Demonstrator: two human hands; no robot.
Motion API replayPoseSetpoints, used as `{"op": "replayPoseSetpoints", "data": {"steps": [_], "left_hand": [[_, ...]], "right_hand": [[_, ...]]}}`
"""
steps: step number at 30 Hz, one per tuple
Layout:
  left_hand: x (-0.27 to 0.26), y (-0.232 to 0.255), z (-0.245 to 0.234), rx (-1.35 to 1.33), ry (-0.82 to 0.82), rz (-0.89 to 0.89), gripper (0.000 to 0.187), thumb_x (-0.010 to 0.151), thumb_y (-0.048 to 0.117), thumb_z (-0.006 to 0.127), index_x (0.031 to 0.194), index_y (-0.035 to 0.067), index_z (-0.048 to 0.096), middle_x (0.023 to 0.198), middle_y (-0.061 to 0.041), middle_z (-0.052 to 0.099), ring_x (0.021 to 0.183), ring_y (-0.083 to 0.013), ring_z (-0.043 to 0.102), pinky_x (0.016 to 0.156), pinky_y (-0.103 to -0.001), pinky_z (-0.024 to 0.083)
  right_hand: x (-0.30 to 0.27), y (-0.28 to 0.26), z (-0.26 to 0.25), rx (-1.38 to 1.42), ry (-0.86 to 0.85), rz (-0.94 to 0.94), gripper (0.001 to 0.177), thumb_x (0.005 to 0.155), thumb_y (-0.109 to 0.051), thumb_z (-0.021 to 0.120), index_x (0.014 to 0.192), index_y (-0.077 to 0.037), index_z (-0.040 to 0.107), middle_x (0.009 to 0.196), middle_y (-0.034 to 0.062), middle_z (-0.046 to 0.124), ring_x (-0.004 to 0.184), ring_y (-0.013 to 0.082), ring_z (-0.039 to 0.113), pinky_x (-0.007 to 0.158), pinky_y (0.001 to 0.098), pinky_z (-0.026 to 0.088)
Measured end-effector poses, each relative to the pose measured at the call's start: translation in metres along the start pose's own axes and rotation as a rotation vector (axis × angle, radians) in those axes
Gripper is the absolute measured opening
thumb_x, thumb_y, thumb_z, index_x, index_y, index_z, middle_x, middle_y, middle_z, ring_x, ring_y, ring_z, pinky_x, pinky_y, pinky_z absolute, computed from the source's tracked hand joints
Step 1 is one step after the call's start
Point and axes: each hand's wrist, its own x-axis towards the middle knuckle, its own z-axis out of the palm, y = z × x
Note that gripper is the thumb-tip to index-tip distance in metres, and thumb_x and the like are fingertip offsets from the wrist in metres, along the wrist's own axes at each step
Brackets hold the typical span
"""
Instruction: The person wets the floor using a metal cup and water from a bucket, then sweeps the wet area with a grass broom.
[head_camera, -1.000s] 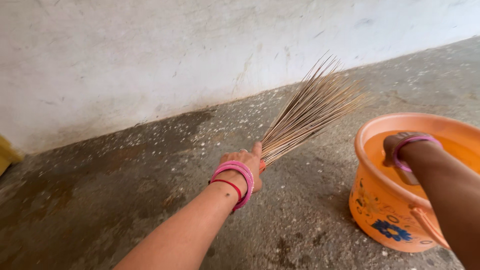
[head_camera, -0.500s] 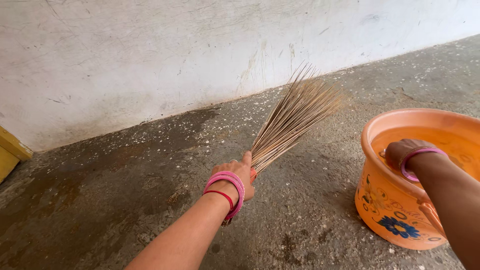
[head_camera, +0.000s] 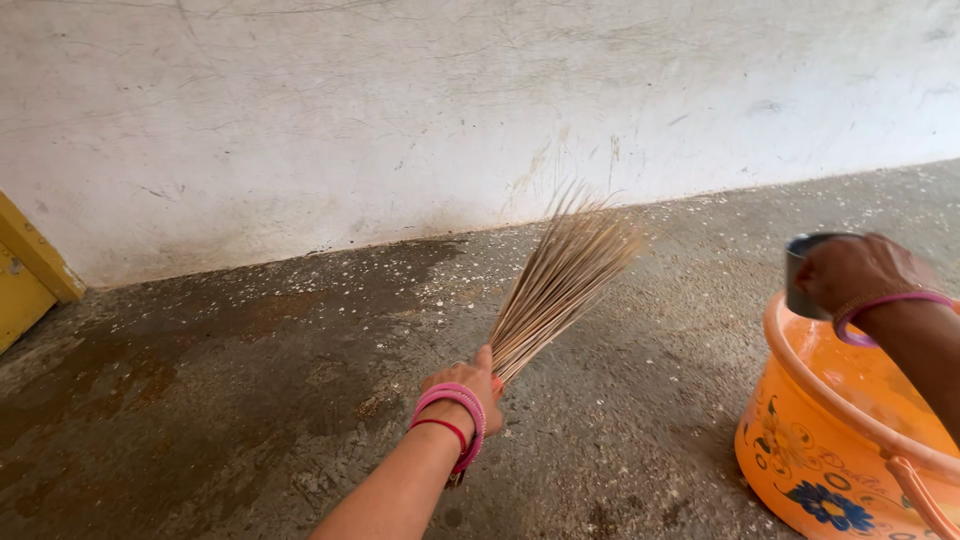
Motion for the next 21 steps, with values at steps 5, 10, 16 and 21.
{"op": "replayPoseSetpoints", "data": {"steps": [5, 10, 16, 21], "left_hand": [[0.003, -0.043, 0.008, -0.166, -0.044, -0.155, 0.081, 0.098, 0.026, 0.060, 0.166, 0.020, 0.017, 0.117, -0.013, 0.074, 0.106, -0.0231, 0.074, 0.090, -0.037, 0.062], [0.018, -0.094, 0.012, -0.095, -0.012, -0.255, 0.083, 0.097, 0.026, 0.064, 0.165, 0.017, 0.017, 0.124, -0.011, 0.069, 0.116, -0.0249, 0.068, 0.098, -0.038, 0.055], [0.041, -0.139, 0.029, -0.144, -0.011, -0.362, 0.077, 0.094, 0.029, 0.066, 0.160, 0.018, 0.027, 0.126, -0.008, 0.067, 0.120, -0.0242, 0.065, 0.100, -0.038, 0.054], [0.052, -0.157, 0.036, -0.178, -0.105, -0.406, 0.081, 0.093, 0.025, 0.061, 0.163, 0.018, 0.022, 0.121, -0.007, 0.073, 0.115, -0.0225, 0.071, 0.099, -0.038, 0.057]], "right_hand": [[0.010, -0.058, -0.034, 0.168, -0.038, -0.176, 0.028, 0.098, -0.040, 0.069, 0.122, -0.030, 0.078, 0.105, 0.0033, 0.083, 0.078, 0.0173, 0.076, 0.070, 0.0298, 0.064], [0.003, -0.129, -0.037, 0.283, -0.184, -0.364, 0.026, 0.092, -0.031, 0.073, 0.115, -0.025, 0.083, 0.101, 0.0002, 0.084, 0.075, 0.0176, 0.073, 0.069, 0.0301, 0.061], [0.003, -0.229, -0.050, 0.151, -0.377, -0.559, 0.028, 0.087, -0.028, 0.072, 0.111, -0.017, 0.081, 0.096, 0.0064, 0.082, 0.079, 0.0181, 0.073, 0.075, 0.0363, 0.059], [0.024, -0.292, -0.064, 0.062, -0.447, -0.613, 0.028, 0.088, -0.024, 0.067, 0.109, -0.010, 0.081, 0.096, 0.0113, 0.080, 0.081, 0.0214, 0.071, 0.077, 0.0405, 0.058]]}}
